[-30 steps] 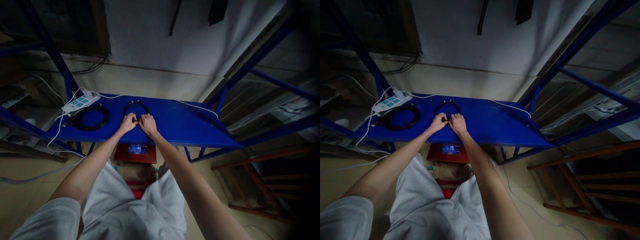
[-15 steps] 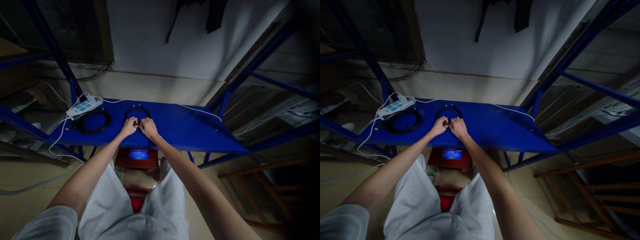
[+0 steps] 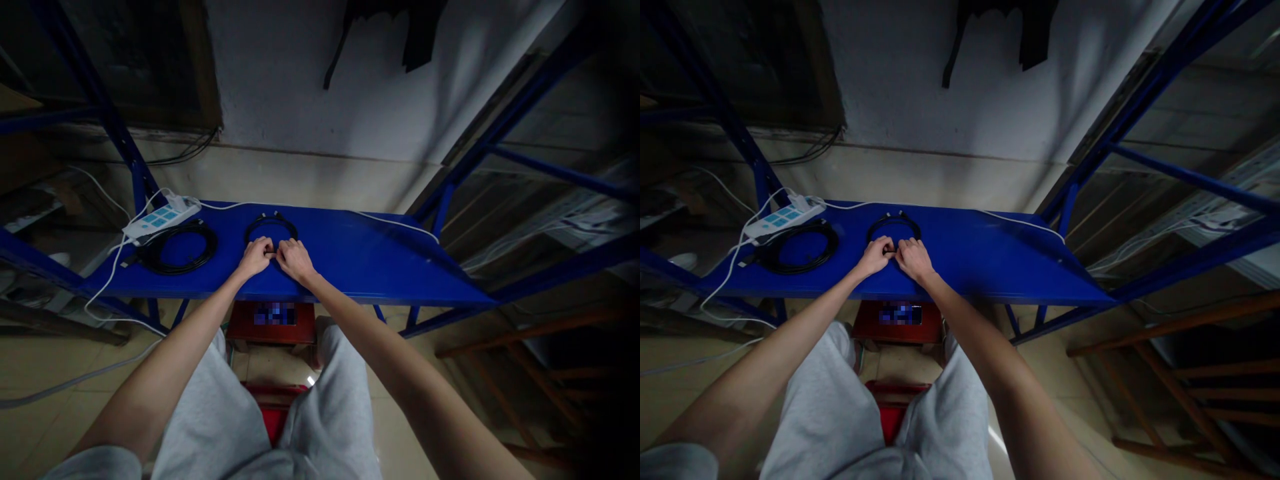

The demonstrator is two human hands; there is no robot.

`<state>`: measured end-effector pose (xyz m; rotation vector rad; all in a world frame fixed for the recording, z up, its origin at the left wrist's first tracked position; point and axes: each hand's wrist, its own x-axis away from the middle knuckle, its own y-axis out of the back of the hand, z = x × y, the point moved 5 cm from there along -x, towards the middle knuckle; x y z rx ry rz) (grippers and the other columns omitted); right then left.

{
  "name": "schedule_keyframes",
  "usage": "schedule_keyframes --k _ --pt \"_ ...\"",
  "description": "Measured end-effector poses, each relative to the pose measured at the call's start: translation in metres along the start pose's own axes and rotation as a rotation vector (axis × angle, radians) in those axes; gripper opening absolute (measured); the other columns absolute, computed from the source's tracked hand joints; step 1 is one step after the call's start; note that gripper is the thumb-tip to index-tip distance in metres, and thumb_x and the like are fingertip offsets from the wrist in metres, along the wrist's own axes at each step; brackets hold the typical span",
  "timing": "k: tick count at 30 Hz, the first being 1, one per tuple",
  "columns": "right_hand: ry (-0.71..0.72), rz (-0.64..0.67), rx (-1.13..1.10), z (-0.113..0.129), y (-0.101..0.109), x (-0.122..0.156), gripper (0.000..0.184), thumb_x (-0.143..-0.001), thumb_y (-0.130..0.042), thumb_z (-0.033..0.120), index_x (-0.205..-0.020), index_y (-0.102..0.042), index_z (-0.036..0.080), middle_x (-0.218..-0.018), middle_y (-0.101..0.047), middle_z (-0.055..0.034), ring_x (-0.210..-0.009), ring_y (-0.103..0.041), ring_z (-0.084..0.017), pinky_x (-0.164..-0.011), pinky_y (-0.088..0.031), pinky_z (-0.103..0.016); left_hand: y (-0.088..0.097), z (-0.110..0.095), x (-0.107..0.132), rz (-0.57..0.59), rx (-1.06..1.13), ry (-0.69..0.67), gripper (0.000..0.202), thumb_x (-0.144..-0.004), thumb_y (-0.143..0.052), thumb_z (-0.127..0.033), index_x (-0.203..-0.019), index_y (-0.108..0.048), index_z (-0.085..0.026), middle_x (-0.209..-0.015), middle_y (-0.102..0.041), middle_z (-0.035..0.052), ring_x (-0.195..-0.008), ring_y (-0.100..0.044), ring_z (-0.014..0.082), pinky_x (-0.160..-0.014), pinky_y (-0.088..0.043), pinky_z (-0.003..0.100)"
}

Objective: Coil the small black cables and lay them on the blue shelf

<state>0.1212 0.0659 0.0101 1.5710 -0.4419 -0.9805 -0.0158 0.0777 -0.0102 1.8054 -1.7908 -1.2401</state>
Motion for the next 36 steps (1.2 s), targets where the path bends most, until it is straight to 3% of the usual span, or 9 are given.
schedule_keyframes --k 15,25,36 --pt "-0.056 -0.007 -0.057 -0.0009 0.0046 -0.0025 0.013 -0.100 -0.043 0.022 -0.105 -0.055 0.017 -0.102 -0.067 -0.0112 -0.098 -0.056 -0.025 -0.083 -0.037 -0.035 0.0030 -0.0002 -0.0024 -0.054 0.041 0.006 0.012 -0.075 -0.065 -0.013 -0.071 -0.056 -0.020 -0.078 -0.057 -0.0006 -0.073 -0.055 0.0148 -0.070 -0.042 0.028" --pt "-0.021 -0.030 -0.097 -0.0021 0.0062 -0.0014 0.010 -0.100 -0.045 0.022 -0.104 -0.053 0.019 -0.099 -0.066 -0.0086 -0.096 -0.056 -0.024 -0.081 -0.037 -0.033 0.0040 -0.0033 -0.0026 -0.031 -0.009 0.044 0.013 -0.073 -0.064 -0.009 -0.074 -0.058 -0.020 -0.081 -0.059 0.0003 -0.077 -0.057 0.0162 -0.070 -0.042 0.028" --pt "-0.039 -0.026 -0.112 -0.0044 -0.0022 -0.0027 0.011 -0.099 -0.046 0.026 -0.105 -0.052 0.019 -0.103 -0.066 -0.0102 -0.097 -0.054 -0.025 -0.083 -0.036 -0.035 0.0056 -0.0038 -0.0009 -0.036 -0.011 0.025 0.014 -0.072 -0.063 -0.009 -0.073 -0.057 -0.021 -0.083 -0.060 0.0002 -0.077 -0.057 0.0168 -0.070 -0.043 0.029"
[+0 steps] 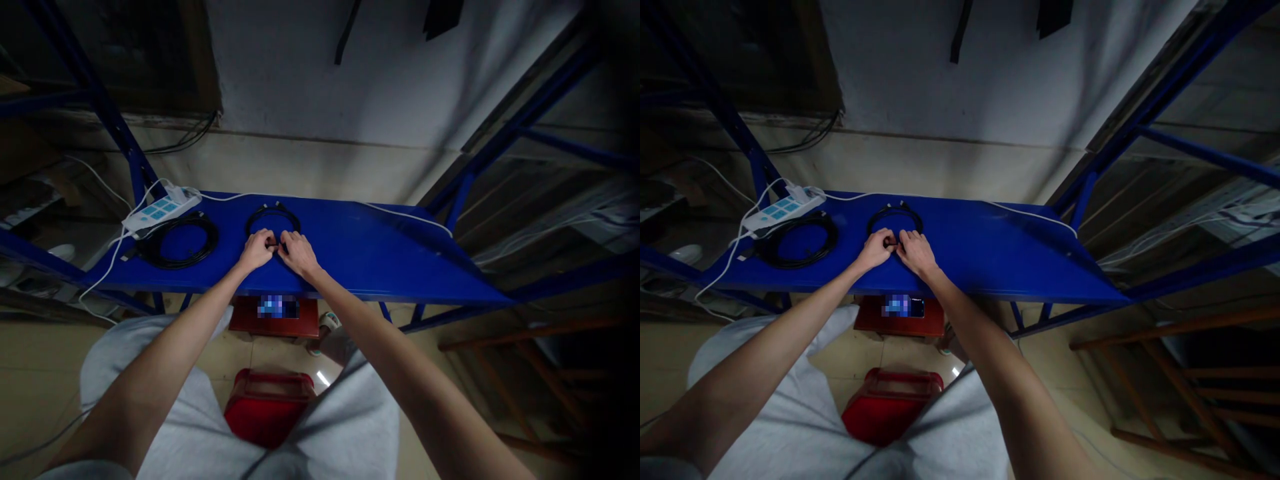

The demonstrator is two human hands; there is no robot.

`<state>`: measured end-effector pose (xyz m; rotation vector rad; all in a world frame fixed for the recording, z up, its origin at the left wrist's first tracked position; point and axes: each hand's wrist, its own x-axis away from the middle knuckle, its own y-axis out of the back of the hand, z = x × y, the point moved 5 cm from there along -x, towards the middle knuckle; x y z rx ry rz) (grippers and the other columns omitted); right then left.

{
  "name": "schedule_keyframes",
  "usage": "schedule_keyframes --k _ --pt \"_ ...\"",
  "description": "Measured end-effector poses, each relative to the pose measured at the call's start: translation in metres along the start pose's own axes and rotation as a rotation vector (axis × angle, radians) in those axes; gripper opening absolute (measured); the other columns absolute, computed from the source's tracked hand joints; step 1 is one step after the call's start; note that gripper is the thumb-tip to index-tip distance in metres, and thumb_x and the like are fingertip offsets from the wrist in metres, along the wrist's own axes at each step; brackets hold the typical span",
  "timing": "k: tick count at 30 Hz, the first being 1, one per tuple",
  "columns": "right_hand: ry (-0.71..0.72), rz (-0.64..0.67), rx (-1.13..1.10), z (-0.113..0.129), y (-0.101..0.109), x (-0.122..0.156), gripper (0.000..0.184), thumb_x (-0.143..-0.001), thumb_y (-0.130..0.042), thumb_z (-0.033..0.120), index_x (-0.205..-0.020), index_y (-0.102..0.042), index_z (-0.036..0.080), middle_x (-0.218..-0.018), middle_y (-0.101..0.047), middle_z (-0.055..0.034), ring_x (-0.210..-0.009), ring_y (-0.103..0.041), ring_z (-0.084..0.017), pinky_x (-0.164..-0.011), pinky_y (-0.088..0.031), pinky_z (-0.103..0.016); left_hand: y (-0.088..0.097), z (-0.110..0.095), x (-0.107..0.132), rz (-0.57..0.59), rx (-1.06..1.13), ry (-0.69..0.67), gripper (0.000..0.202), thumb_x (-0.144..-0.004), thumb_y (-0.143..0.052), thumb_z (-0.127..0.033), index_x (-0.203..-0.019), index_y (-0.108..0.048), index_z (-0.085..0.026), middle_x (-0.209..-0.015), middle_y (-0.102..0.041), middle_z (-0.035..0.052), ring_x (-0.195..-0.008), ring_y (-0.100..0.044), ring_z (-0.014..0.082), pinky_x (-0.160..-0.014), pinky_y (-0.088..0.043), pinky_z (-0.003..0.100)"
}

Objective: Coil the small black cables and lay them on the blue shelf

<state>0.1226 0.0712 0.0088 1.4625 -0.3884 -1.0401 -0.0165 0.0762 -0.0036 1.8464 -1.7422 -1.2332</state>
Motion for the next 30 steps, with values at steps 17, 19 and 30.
schedule_keyframes --k 17,19,30 --pt "-0.025 0.048 -0.008 -0.0007 0.0014 -0.0006 0.015 -0.101 -0.042 0.025 -0.108 -0.053 0.018 -0.103 -0.065 -0.0099 -0.098 -0.054 -0.024 -0.084 -0.036 -0.034 -0.0001 -0.0021 -0.0007 0.013 0.010 0.014 0.013 -0.073 -0.065 -0.011 -0.073 -0.057 -0.021 -0.082 -0.060 0.0002 -0.079 -0.057 0.0174 -0.072 -0.042 0.030" --pt "-0.019 0.048 0.000 -0.0010 0.0011 -0.0009 0.015 -0.101 -0.042 0.025 -0.107 -0.054 0.018 -0.104 -0.065 -0.0103 -0.098 -0.053 -0.024 -0.084 -0.036 -0.034 -0.0009 -0.0014 -0.0010 0.014 0.014 0.007 0.013 -0.073 -0.065 -0.010 -0.073 -0.056 -0.021 -0.082 -0.059 -0.0001 -0.079 -0.057 0.0171 -0.072 -0.042 0.030" --pt "-0.037 0.061 0.053 -0.0027 -0.0004 -0.0017 0.025 -0.106 -0.037 0.029 -0.103 -0.058 0.018 -0.104 -0.068 -0.0112 -0.100 -0.055 -0.025 -0.086 -0.035 -0.035 -0.0047 -0.0020 -0.0004 0.059 -0.019 0.010 0.018 -0.077 -0.064 -0.011 -0.090 -0.062 -0.023 -0.090 -0.063 0.0014 -0.089 -0.058 0.0209 -0.083 -0.042 0.034"
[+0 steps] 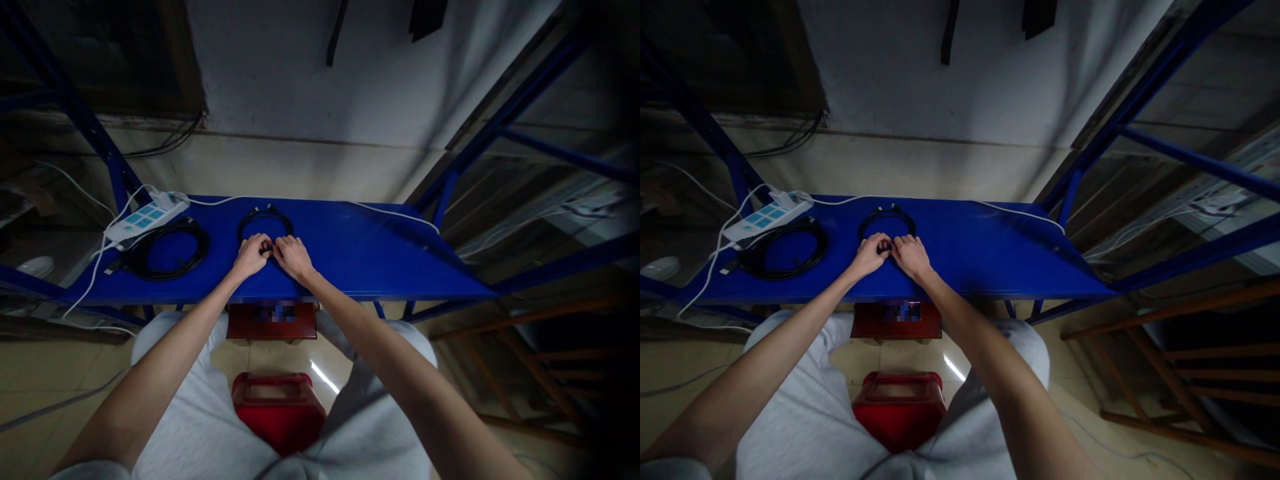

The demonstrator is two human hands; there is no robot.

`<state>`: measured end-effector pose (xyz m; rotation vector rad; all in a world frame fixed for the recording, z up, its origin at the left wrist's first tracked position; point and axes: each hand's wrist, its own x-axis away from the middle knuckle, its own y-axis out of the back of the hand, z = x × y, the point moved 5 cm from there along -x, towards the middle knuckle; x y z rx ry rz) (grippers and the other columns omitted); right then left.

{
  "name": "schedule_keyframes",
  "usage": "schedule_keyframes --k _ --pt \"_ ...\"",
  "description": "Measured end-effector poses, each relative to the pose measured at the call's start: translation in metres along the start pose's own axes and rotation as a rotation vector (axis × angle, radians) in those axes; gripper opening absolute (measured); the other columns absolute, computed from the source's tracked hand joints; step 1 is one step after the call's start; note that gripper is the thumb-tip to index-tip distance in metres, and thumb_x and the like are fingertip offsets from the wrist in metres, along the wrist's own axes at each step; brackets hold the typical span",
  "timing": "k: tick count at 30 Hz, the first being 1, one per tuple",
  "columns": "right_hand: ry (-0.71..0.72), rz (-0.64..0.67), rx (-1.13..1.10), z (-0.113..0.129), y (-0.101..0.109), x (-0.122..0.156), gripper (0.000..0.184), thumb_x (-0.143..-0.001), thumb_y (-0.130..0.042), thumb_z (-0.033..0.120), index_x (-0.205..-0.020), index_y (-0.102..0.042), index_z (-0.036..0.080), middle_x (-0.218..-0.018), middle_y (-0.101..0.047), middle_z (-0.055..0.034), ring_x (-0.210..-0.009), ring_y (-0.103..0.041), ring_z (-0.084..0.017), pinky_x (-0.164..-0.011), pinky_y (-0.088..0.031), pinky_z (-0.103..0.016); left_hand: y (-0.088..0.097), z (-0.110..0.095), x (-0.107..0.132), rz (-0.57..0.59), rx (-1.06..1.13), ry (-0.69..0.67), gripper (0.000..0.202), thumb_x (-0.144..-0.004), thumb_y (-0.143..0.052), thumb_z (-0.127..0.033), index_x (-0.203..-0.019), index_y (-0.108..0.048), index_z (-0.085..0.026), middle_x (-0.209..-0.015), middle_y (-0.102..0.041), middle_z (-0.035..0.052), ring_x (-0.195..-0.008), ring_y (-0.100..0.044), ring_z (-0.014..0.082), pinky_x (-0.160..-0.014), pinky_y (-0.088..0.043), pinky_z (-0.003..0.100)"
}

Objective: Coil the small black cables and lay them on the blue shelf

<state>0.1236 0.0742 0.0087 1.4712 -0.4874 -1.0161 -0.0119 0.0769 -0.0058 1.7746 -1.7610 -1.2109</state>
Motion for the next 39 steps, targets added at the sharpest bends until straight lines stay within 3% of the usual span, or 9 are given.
schedule_keyframes --k 3,10,20,31,39 --pt "0.001 -0.007 -0.026 -0.001 0.000 0.000 0.020 -0.105 -0.040 0.028 -0.102 -0.058 0.019 -0.101 -0.068 -0.0091 -0.097 -0.057 -0.023 -0.083 -0.036 -0.033 -0.001 -0.003 0.001 0.028 -0.042 -0.027 0.024 -0.080 -0.062 -0.012 -0.099 -0.064 -0.025 -0.095 -0.064 0.0026 -0.096 -0.059 0.0230 -0.087 -0.041 0.037" --pt "-0.014 0.030 -0.068 -0.006 0.001 0.002 0.014 -0.103 -0.046 0.027 -0.099 -0.058 0.020 -0.096 -0.068 -0.0069 -0.091 -0.060 -0.021 -0.079 -0.038 -0.030 -0.003 -0.007 0.004 0.083 -0.062 -0.071 0.016 -0.088 -0.058 -0.020 -0.102 -0.064 -0.026 -0.103 -0.066 0.0034 -0.104 -0.057 0.0250 -0.089 -0.040 0.039" --pt "-0.041 0.041 -0.075 -0.008 -0.002 0.002 0.020 -0.106 -0.038 0.027 -0.104 -0.057 0.020 -0.098 -0.069 -0.0084 -0.085 -0.062 -0.020 -0.073 -0.036 -0.030 -0.007 -0.007 0.004 0.083 -0.119 -0.097 0.023 -0.091 -0.058 -0.021 -0.113 -0.064 -0.026 -0.112 -0.064 0.0062 -0.109 -0.053 0.0265 -0.093 -0.040 0.041" --pt "-0.073 -0.044 0.000 -0.008 0.006 0.012 0.023 -0.105 -0.040 0.033 -0.094 -0.057 0.022 -0.092 -0.070 -0.0096 -0.088 -0.063 -0.024 -0.077 -0.037 -0.033 -0.001 -0.011 0.009 0.098 0.073 -0.166 0.019 -0.092 -0.058 -0.021 -0.102 -0.073 -0.026 -0.108 -0.066 0.0050 -0.105 -0.059 0.0233 -0.095 -0.045 0.039" --pt "-0.080 -0.059 -0.003 -0.004 0.010 0.014 0.021 -0.105 -0.038 0.028 -0.096 -0.056 0.022 -0.095 -0.069 -0.0092 -0.090 -0.062 -0.025 -0.077 -0.037 -0.034 0.000 -0.009 0.006 0.070 0.161 -0.151 0.020 -0.090 -0.061 -0.017 -0.102 -0.076 -0.025 -0.103 -0.068 0.0060 -0.101 -0.061 0.0221 -0.096 -0.048 0.037"
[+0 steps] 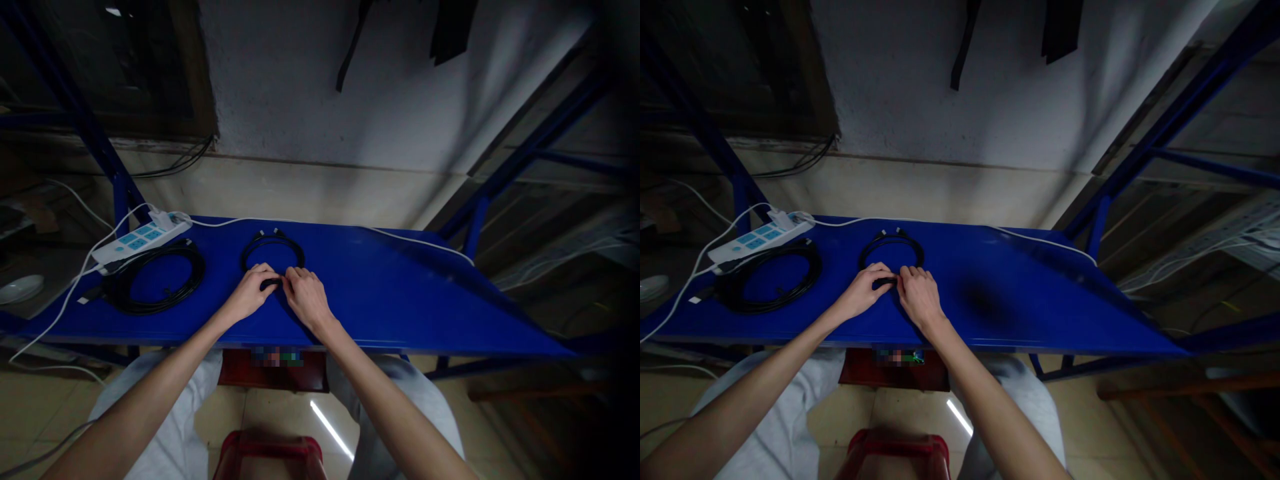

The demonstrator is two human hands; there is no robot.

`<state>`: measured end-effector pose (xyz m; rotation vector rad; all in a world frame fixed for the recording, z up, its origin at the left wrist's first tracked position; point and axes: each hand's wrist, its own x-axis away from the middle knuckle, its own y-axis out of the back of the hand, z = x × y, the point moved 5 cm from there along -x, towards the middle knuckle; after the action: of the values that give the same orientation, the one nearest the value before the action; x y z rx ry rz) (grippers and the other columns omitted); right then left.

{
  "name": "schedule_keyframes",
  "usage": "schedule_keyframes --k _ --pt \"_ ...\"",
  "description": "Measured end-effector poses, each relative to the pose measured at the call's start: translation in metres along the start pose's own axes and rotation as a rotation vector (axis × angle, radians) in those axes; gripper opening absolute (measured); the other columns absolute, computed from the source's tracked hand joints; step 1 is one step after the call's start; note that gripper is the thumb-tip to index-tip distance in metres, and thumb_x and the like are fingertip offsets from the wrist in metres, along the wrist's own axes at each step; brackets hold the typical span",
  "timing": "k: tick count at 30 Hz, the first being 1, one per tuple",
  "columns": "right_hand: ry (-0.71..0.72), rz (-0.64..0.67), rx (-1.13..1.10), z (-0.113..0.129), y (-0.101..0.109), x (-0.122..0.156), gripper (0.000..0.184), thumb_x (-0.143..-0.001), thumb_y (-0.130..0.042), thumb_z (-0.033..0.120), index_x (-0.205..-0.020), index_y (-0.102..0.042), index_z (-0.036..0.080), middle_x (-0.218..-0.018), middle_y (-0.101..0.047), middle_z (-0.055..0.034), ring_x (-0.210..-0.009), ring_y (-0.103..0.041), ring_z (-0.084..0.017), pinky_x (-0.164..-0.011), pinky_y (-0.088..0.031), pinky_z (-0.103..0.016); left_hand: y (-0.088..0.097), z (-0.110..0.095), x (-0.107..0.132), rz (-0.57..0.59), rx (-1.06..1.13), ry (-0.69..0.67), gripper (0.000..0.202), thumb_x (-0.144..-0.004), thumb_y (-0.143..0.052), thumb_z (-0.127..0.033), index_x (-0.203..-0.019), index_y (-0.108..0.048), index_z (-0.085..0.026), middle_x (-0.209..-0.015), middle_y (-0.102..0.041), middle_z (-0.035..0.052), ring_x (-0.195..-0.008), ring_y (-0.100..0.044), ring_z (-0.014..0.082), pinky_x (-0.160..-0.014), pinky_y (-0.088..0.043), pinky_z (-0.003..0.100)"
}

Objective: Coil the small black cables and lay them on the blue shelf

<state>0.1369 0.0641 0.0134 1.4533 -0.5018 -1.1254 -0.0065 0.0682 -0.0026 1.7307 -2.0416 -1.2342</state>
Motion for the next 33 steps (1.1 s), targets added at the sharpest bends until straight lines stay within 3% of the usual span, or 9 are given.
schedule_keyframes --k 16,24,33 --pt "-0.032 0.059 -0.031 0.0016 0.0015 0.0016 0.011 -0.102 -0.043 0.020 -0.102 -0.054 0.017 -0.099 -0.066 -0.0083 -0.083 -0.059 -0.020 -0.072 -0.034 -0.030 0.0033 -0.0016 0.0013 -0.031 -0.046 -0.009 0.022 -0.088 -0.068 -0.013 -0.103 -0.078 -0.024 -0.097 -0.067 0.0043 -0.094 -0.060 0.0194 -0.090 -0.047 0.035" --pt "0.113 0.034 0.035 0.0062 -0.0034 0.0010 0.015 -0.103 -0.040 0.016 -0.106 -0.055 0.016 -0.103 -0.065 -0.0103 -0.093 -0.056 -0.023 -0.079 -0.037 -0.033 0.0032 -0.0018 0.0009 -0.038 -0.122 -0.004 0.017 -0.088 -0.067 -0.013 -0.096 -0.079 -0.022 -0.094 -0.064 0.0044 -0.091 -0.059 0.0197 -0.088 -0.047 0.036" --pt "0.143 -0.006 -0.038 0.0027 0.0016 0.0037 0.013 -0.103 -0.045 0.018 -0.107 -0.057 0.018 -0.102 -0.064 -0.0075 -0.094 -0.056 -0.021 -0.080 -0.038 -0.031 0.0010 -0.0017 0.0033 -0.027 -0.140 -0.037 0.018 -0.090 -0.062 -0.012 -0.096 -0.077 -0.019 -0.099 -0.063 0.0061 -0.096 -0.057 0.0215 -0.091 -0.047 0.038"
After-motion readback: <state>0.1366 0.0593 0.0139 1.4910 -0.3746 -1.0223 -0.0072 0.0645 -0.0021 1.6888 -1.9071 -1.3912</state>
